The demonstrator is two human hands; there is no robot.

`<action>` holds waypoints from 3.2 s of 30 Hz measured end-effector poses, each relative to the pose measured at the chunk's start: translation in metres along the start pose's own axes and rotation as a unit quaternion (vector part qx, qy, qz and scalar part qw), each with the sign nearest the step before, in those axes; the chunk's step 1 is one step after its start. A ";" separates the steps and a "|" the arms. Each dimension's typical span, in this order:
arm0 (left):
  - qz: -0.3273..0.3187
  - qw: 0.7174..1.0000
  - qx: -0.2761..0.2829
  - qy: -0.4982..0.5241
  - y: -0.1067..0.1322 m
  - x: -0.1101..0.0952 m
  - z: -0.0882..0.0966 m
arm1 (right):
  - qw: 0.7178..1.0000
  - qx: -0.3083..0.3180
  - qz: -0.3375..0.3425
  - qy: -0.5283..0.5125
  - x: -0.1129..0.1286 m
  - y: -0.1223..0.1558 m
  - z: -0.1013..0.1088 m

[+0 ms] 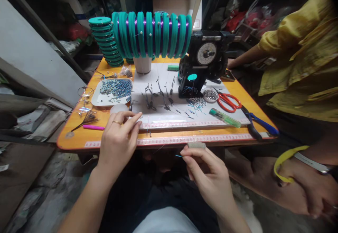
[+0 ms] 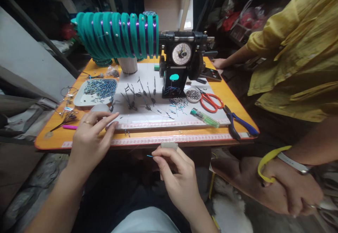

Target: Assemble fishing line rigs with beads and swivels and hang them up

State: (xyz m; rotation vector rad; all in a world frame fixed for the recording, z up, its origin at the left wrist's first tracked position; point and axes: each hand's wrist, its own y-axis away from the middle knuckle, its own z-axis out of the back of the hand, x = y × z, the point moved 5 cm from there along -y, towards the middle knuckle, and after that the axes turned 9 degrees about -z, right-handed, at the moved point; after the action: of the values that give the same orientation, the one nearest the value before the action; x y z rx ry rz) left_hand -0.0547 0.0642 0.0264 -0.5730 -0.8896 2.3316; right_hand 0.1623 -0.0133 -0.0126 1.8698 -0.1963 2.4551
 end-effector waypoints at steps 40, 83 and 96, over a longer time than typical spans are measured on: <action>0.291 0.866 0.115 0.390 0.099 -0.090 -0.154 | 0.887 -0.008 -0.347 -0.307 -0.144 0.015 0.000; 0.203 0.896 0.084 0.386 0.091 -0.097 -0.141 | 0.868 -0.092 -0.319 -0.370 -0.150 0.022 -0.002; 0.213 0.852 0.045 0.475 0.085 -0.106 -0.130 | 0.776 0.006 -0.369 -0.511 -0.119 0.022 -0.012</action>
State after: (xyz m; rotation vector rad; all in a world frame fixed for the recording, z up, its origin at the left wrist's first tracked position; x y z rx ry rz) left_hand 0.0671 0.0034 -0.1039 -1.8071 -0.1727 1.9786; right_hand 0.1797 -0.0287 -0.1320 2.4140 0.4459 0.8009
